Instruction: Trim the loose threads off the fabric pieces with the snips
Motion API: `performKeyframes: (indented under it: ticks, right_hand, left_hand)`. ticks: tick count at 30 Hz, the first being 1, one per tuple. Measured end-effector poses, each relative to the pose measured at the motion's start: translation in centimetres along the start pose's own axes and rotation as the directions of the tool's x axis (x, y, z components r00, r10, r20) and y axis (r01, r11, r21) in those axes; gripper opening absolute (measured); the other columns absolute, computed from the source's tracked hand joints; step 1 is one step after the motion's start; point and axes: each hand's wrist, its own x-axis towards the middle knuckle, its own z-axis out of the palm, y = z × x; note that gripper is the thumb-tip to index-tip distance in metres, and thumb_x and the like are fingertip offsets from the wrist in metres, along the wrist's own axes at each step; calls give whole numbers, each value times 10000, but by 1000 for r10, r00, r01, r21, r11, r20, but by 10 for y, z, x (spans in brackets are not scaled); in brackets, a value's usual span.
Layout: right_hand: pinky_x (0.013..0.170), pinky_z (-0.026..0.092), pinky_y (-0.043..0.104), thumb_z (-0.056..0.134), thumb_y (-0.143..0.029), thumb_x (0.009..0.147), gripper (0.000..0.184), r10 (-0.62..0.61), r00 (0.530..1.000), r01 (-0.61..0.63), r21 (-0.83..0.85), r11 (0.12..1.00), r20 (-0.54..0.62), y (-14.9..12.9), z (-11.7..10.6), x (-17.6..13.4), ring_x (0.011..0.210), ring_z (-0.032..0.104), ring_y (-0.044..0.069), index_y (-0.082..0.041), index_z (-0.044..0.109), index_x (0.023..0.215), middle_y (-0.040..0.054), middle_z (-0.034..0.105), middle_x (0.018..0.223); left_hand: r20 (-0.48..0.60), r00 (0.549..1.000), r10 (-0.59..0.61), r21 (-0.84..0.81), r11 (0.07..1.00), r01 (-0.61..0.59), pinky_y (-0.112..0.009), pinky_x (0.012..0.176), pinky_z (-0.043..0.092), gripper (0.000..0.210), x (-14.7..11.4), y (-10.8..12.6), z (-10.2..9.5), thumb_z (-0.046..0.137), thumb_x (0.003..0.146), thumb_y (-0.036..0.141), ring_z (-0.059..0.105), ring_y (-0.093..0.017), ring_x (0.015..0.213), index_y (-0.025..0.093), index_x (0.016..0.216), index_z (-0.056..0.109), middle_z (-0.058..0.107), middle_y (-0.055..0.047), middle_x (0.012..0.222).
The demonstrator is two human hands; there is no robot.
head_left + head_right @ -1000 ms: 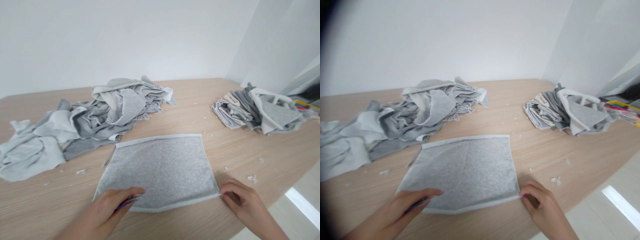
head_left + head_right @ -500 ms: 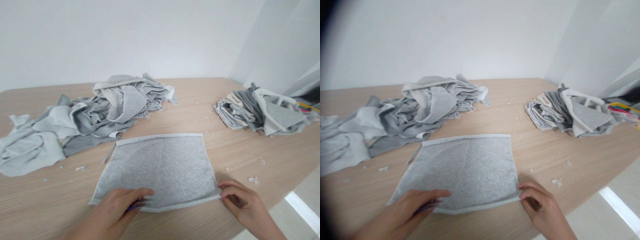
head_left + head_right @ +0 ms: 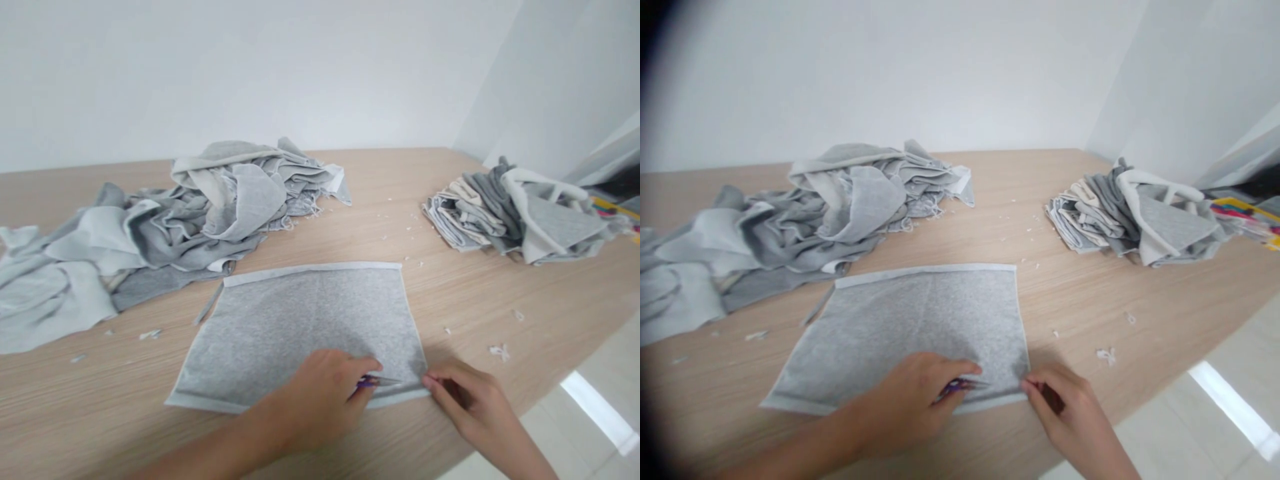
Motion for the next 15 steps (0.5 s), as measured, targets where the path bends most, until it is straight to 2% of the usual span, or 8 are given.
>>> performKeyframes:
  ticks: [3,7,12,15]
  right_hand:
    - [612,507,272,585,-310,980,174,22,999,-22,-11,1000,-28,1,6,2,627,626,158,-215,720,926,16,680,742]
    - [661,514,278,594,-263,964,137,-11,998,10,10,1000,56,4,4,5,713,645,169,-208,719,961,29,679,794]
    - [626,488,297,601,-284,958,159,1,988,1,-11,1000,153,6,1,9,706,634,181,-219,745,964,35,662,797]
    - [619,473,304,593,-296,967,177,25,980,-12,-65,998,198,3,1,13,689,631,183,-236,756,935,32,669,794]
  left_hand:
    - [20,1000,-15,19,1000,15,-405,772,529,334,7,1,14,457,992,255,734,-291,883,275,1225,696,781,-73,976]
    - [40,998,-45,34,998,43,-455,826,531,378,6,-4,26,482,976,236,723,-326,945,269,1322,631,773,-90,1048]
    - [53,998,-42,42,998,40,-467,814,533,387,4,-5,28,462,990,266,726,-337,929,261,1344,619,770,-115,1046]
    - [46,998,-40,59,998,37,-442,819,531,391,3,-4,27,467,987,247,728,-322,940,273,1349,612,772,-96,1054]
